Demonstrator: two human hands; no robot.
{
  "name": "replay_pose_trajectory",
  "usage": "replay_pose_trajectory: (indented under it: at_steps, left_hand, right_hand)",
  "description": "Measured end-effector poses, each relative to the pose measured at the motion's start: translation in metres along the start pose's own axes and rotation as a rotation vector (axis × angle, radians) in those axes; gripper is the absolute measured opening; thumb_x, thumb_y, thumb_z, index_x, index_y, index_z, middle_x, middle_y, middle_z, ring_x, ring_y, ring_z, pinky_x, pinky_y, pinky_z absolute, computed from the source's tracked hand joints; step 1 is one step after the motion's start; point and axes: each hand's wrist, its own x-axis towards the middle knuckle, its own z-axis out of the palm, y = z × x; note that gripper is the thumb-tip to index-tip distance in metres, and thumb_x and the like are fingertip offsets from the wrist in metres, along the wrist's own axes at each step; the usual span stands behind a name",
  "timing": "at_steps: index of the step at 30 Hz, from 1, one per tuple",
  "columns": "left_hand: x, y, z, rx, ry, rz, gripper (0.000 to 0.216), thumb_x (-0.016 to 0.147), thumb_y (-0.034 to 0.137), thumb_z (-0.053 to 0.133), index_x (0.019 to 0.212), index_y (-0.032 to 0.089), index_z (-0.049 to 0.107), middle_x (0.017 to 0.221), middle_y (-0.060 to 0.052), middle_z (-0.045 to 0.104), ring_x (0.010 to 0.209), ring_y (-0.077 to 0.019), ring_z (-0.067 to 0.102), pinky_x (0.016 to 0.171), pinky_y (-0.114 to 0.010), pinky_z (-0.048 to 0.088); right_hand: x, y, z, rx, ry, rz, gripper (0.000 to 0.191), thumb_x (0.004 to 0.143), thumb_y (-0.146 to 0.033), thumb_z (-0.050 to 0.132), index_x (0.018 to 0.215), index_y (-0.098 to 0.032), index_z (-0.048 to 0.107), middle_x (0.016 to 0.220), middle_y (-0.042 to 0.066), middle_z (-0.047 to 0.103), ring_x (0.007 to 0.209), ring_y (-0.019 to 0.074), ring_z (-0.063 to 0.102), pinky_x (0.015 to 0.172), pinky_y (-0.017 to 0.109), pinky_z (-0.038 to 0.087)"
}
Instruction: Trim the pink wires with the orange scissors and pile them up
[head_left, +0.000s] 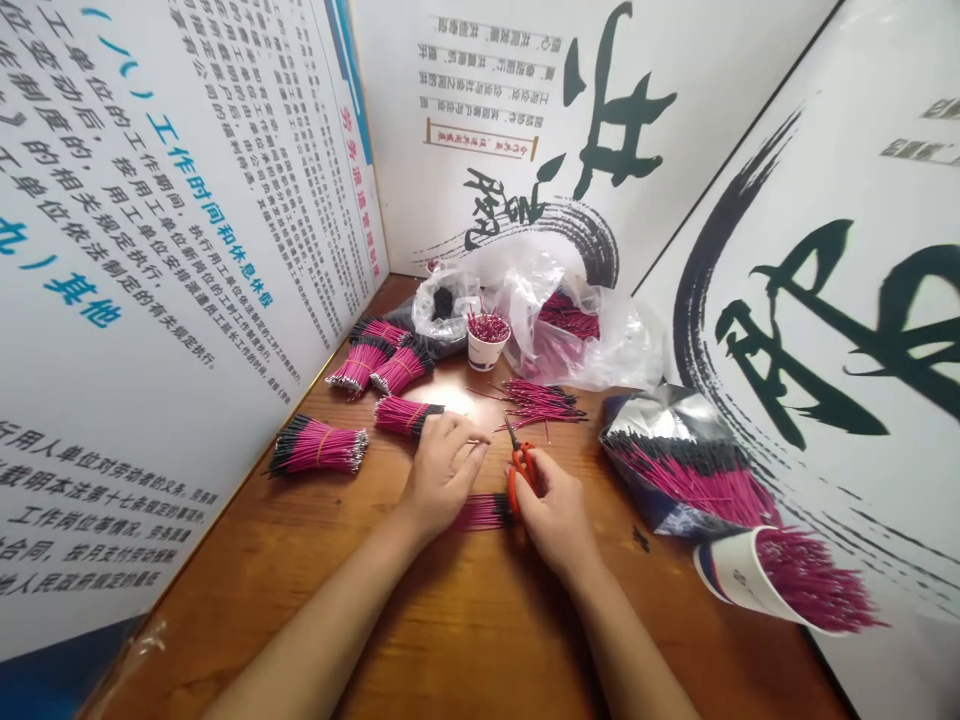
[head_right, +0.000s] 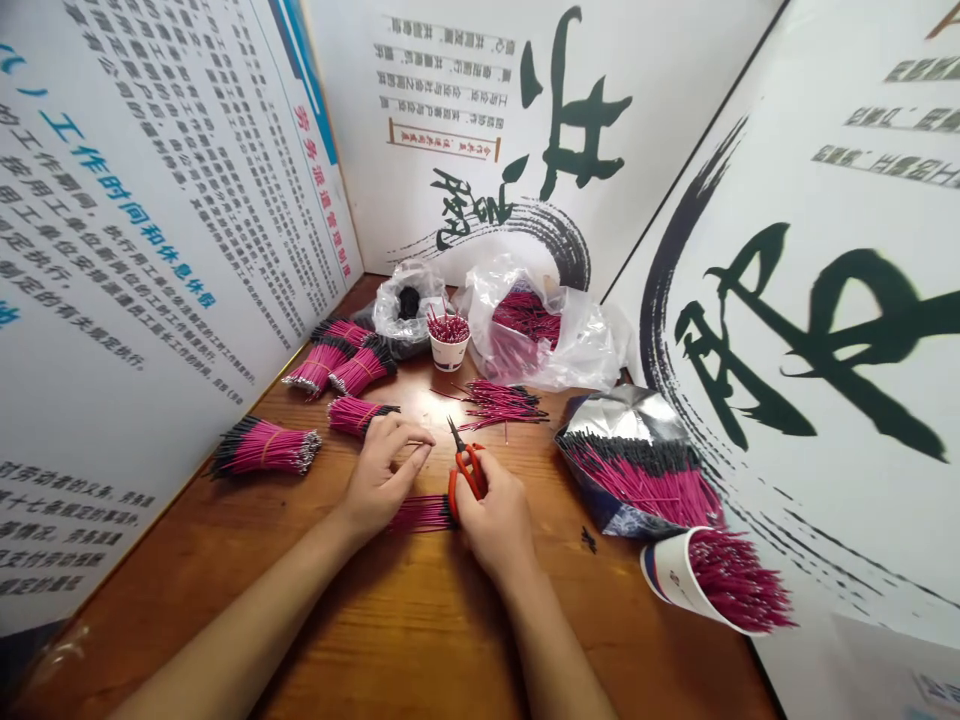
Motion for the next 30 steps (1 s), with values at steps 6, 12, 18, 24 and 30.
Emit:
replay_pose_trajectory:
  at_steps: [6, 12, 18, 24, 30]
  left_hand:
    - [-0.003, 0.005, -0.001, -0.106, -0.023, 0.047, 0.010, 0.094, 0.015, 0.053, 0.093, 0.019, 0.062, 0.093, -0.004, 0.064, 0.093, -0.0164, 0.056, 0.086, -0.029, 0.043]
    - [-0.006, 0.004, 0.000, -0.200, 0.039, -0.037, 0.011, 0.093, 0.011, 0.052, 0.093, 0.018, 0.061, 0.088, -0.003, 0.062, 0.083, -0.0133, 0.057, 0.076, -0.024, 0.045]
    - [-0.006, 0.006, 0.000, -0.199, 0.026, -0.065, 0.012, 0.093, 0.010, 0.051, 0.094, 0.019, 0.060, 0.089, -0.002, 0.060, 0.085, -0.0119, 0.057, 0.079, -0.023, 0.045]
    - [-0.005, 0.007, -0.002, -0.196, 0.031, -0.096, 0.013, 0.093, 0.009, 0.050, 0.093, 0.019, 0.059, 0.088, -0.001, 0.059, 0.084, -0.0110, 0.056, 0.079, -0.021, 0.045]
    - [-0.004, 0.008, -0.001, -0.215, 0.038, -0.085, 0.013, 0.093, 0.008, 0.050, 0.093, 0.018, 0.059, 0.087, -0.001, 0.058, 0.083, -0.0112, 0.056, 0.078, -0.022, 0.045]
  right_hand:
    - [-0.002, -0.004, -0.015, -0.092, -0.066, -0.028, 0.012, 0.089, -0.030, 0.054, 0.090, -0.019, 0.061, 0.077, 0.001, 0.067, 0.066, 0.0157, 0.060, 0.062, 0.022, 0.044]
    - [-0.009, -0.004, -0.021, -0.130, -0.073, -0.053, 0.012, 0.089, -0.027, 0.053, 0.082, -0.020, 0.058, 0.065, -0.002, 0.060, 0.054, 0.0124, 0.054, 0.052, 0.019, 0.040]
    - [-0.014, -0.009, -0.017, -0.123, -0.107, -0.122, 0.008, 0.086, -0.022, 0.053, 0.081, -0.019, 0.060, 0.067, -0.001, 0.063, 0.056, 0.0120, 0.059, 0.053, 0.018, 0.043]
    - [-0.013, -0.010, -0.017, -0.127, -0.124, -0.115, 0.011, 0.086, -0.020, 0.053, 0.080, -0.018, 0.061, 0.067, -0.001, 0.065, 0.056, 0.0117, 0.060, 0.054, 0.017, 0.044]
    - [-0.013, -0.009, -0.017, -0.134, -0.127, -0.104, 0.013, 0.086, -0.022, 0.053, 0.079, -0.018, 0.063, 0.067, 0.000, 0.065, 0.055, 0.0124, 0.060, 0.053, 0.019, 0.043]
